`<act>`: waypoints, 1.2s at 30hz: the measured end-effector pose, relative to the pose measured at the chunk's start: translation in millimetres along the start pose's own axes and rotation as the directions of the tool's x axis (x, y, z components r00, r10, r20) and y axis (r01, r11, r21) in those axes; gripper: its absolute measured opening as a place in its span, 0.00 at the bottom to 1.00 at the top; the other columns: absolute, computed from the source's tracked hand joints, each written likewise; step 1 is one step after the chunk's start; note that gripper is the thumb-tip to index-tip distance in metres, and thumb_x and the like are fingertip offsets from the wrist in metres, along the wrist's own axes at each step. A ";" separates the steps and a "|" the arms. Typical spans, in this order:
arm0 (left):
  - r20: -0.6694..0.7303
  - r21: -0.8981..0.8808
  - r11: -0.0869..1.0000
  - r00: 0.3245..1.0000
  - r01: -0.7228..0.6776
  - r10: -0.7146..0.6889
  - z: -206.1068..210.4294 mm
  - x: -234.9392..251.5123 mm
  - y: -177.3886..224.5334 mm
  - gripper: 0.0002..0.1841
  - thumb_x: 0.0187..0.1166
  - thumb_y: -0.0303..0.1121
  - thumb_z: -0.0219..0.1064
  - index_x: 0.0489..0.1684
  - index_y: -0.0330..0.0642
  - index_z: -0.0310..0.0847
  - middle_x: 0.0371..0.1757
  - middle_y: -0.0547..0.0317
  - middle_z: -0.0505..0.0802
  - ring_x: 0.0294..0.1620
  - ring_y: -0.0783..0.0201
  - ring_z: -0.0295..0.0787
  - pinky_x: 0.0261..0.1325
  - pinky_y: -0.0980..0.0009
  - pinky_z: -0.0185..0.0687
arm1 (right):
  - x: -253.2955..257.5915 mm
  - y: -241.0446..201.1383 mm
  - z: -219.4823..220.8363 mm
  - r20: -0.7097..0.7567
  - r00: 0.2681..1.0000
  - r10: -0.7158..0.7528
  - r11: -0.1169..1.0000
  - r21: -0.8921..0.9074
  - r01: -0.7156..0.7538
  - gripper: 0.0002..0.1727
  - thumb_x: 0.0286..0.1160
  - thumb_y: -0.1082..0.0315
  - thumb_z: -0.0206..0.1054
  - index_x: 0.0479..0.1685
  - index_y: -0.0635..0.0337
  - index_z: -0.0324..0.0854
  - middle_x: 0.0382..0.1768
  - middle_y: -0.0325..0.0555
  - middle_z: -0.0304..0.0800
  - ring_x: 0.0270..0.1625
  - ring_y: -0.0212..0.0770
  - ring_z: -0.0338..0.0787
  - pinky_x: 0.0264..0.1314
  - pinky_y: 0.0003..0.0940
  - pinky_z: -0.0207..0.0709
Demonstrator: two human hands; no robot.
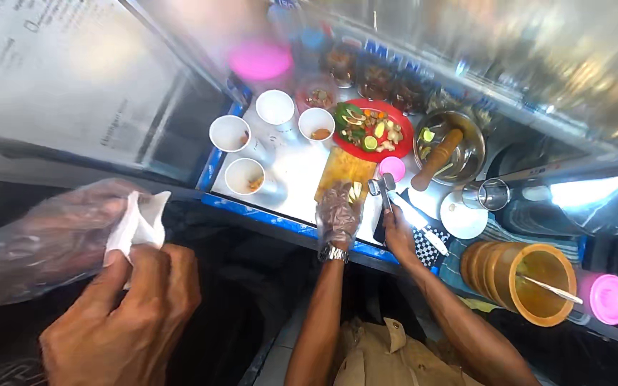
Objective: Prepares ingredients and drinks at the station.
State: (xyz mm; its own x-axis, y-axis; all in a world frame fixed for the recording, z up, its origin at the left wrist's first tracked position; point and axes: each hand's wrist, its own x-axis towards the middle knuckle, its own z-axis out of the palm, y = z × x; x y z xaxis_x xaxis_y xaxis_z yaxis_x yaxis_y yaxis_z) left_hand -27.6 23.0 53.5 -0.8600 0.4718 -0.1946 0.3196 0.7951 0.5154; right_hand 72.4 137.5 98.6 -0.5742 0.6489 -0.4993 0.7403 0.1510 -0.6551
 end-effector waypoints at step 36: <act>-0.166 0.135 0.982 0.980 0.133 -0.110 23.1 -3.9 -18.1 0.25 0.89 0.46 0.54 0.86 0.63 0.69 0.80 0.55 0.81 0.76 0.48 0.79 0.71 0.43 0.77 | 30.8 19.7 25.5 0.112 0.915 -0.387 0.734 -0.564 0.379 0.39 0.82 0.73 0.58 0.94 0.36 0.57 0.50 0.56 0.87 0.33 0.54 0.91 0.33 0.52 0.86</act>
State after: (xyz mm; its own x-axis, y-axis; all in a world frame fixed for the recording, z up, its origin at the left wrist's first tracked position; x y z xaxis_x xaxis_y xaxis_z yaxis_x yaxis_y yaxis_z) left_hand -20.9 15.5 25.6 -0.9439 0.3119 -0.1088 0.2532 0.8948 0.3676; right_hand 60.4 141.4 55.9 -0.8510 0.4523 -0.2669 0.5228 0.7771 -0.3503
